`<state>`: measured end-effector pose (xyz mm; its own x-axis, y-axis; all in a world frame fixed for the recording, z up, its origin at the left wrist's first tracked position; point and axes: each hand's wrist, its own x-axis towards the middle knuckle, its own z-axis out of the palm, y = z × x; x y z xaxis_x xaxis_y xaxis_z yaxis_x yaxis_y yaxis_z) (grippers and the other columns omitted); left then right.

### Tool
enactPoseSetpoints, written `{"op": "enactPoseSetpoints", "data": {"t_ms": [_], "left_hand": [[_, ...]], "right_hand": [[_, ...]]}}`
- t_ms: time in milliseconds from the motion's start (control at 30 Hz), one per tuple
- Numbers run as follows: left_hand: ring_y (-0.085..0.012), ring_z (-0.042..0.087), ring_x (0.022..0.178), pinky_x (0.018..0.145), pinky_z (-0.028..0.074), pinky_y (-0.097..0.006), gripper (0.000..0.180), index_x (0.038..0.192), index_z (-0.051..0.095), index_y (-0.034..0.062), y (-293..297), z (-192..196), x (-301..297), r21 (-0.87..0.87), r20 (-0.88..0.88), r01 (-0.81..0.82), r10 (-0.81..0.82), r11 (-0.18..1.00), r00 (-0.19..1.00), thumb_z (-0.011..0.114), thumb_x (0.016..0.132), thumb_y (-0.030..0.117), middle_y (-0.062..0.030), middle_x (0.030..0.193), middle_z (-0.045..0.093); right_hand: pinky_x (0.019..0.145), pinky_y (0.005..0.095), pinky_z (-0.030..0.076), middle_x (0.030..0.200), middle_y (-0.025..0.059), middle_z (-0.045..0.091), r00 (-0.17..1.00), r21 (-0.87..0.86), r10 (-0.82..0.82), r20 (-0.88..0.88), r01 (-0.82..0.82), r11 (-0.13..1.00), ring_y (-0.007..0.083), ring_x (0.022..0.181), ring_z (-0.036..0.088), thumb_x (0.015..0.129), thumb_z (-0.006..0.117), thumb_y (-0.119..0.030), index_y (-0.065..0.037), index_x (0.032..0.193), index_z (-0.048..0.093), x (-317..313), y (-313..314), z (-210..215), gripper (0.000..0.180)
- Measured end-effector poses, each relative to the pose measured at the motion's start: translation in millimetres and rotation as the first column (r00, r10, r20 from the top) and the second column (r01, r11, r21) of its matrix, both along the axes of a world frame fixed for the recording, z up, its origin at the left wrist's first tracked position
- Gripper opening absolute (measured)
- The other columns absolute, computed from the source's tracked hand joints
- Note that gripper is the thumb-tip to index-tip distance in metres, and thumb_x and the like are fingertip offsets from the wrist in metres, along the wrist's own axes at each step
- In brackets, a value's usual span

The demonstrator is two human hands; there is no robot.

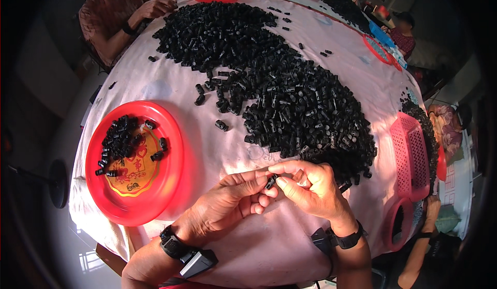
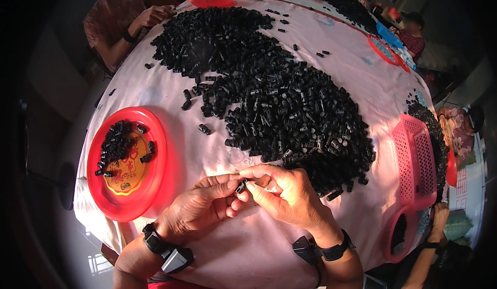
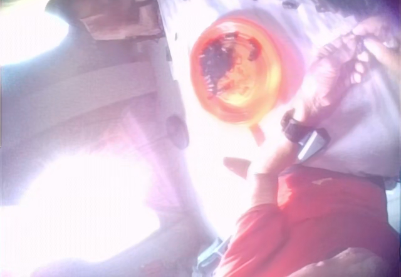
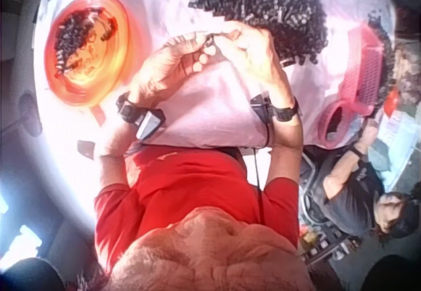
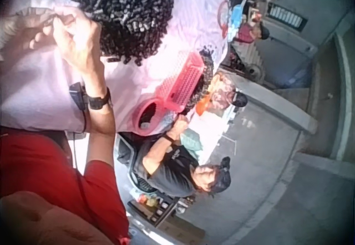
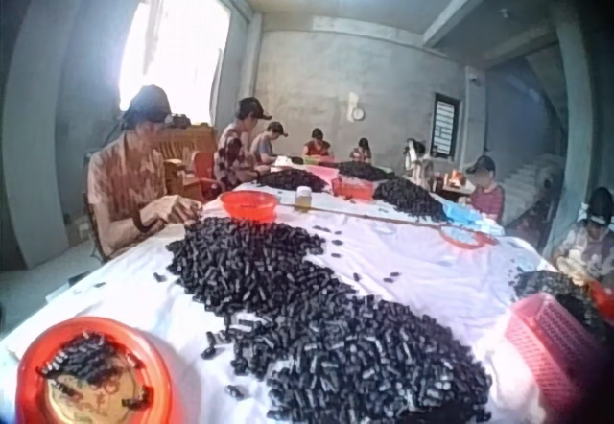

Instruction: Sorting small black plastic components at a workshop table with other workers.

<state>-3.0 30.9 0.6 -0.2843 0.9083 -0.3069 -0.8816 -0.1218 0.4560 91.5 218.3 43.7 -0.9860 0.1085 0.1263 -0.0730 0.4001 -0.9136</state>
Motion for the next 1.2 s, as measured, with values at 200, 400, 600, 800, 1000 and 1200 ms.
{"op": "enactPoseSetpoints", "data": {"t_ms": [200, 400, 600, 800, 1000, 1200], "left_hand": [[-0.0106, 0.063, 0.083, 0.076, 0.053, -0.025, 0.027, 0.120, 0.063, 0.0008, -1, -1, 0, 0.023, 0.074, 0.014, -0.016, 1.000, 0.997, 0.059, 0.102, 0.020, -0.0057, 0.100, 0.070], [-0.0118, 0.064, 0.084, 0.077, 0.053, -0.028, 0.025, 0.117, 0.063, 0.0028, 2, 2, 2, 0.082, 0.132, -0.022, 0.011, 0.996, 0.991, 0.062, 0.101, 0.022, -0.0037, 0.097, 0.068], [-0.0123, 0.064, 0.089, 0.078, 0.052, -0.028, 0.029, 0.121, 0.063, 0.0045, 3, 13, 7, 0.010, 0.117, -0.047, 0.045, 0.999, 0.992, 0.063, 0.100, 0.024, -0.0065, 0.113, 0.069], [-0.0155, 0.065, 0.098, 0.087, 0.053, -0.033, 0.036, 0.128, 0.060, 0.0053, 4, 12, 11, 0.014, 0.134, -0.051, 0.048, 0.999, 0.990, 0.064, 0.098, 0.026, -0.0049, 0.113, 0.067], [-0.0155, 0.065, 0.100, 0.090, 0.052, -0.032, 0.035, 0.128, 0.060, 0.0053, 4, 2, 9, 0.066, 0.154, -0.027, 0.017, 0.997, 0.988, 0.062, 0.100, 0.026, -0.0060, 0.117, 0.067], [-0.0083, 0.062, 0.093, 0.081, 0.051, -0.025, 0.029, 0.122, 0.064, 0.0060, 5, 7, 10, -0.001, 0.127, -0.052, 0.052, 0.999, 0.991, 0.063, 0.100, 0.023, -0.0009, 0.111, 0.068]], "right_hand": [[0.061, 0.0240, 0.056, 0.079, 0.0067, 0.074, 0.999, 0.099, -0.020, 0.043, 0.015, 0.995, 0.0094, 0.070, 0.071, 0.090, 0.073, -0.012, -0.002, 0.106, 0.068, 3, -1, 12, 0.019], [0.057, 0.0309, 0.057, 0.078, 0.0050, 0.074, 0.998, 0.390, 0.009, -0.068, 0.019, 0.920, 0.0213, 0.068, 0.074, 0.078, 0.084, -0.041, -0.007, 0.095, 0.067, 2, -4, 7, 0.041], [0.056, 0.0301, 0.057, 0.077, 0.0021, 0.073, 0.989, 0.493, 0.001, -0.147, 0.072, 0.867, 0.0189, 0.068, 0.074, 0.074, 0.085, -0.044, -0.009, 0.094, 0.067, 0, -7, -2, 0.044], [0.052, 0.0309, 0.055, 0.076, 0.0033, 0.073, 0.984, 0.556, -0.004, -0.176, 0.103, 0.825, 0.0203, 0.064, 0.072, 0.077, 0.083, -0.044, -0.009, 0.094, 0.067, -1, -7, -4, 0.042], [0.049, 0.0325, 0.053, 0.070, 0.0047, 0.069, 0.981, 0.577, -0.031, -0.194, 0.139, 0.805, 0.0218, 0.059, 0.070, 0.077, 0.083, -0.046, -0.007, 0.085, 0.063, 1, -8, -8, 0.044], [0.054, 0.0345, 0.054, 0.071, 0.0084, 0.071, 0.991, 0.605, -0.069, -0.112, 0.124, 0.787, 0.0246, 0.061, 0.071, 0.073, 0.085, -0.048, -0.005, 0.078, 0.060, 2, -9, -7, 0.050]]}}
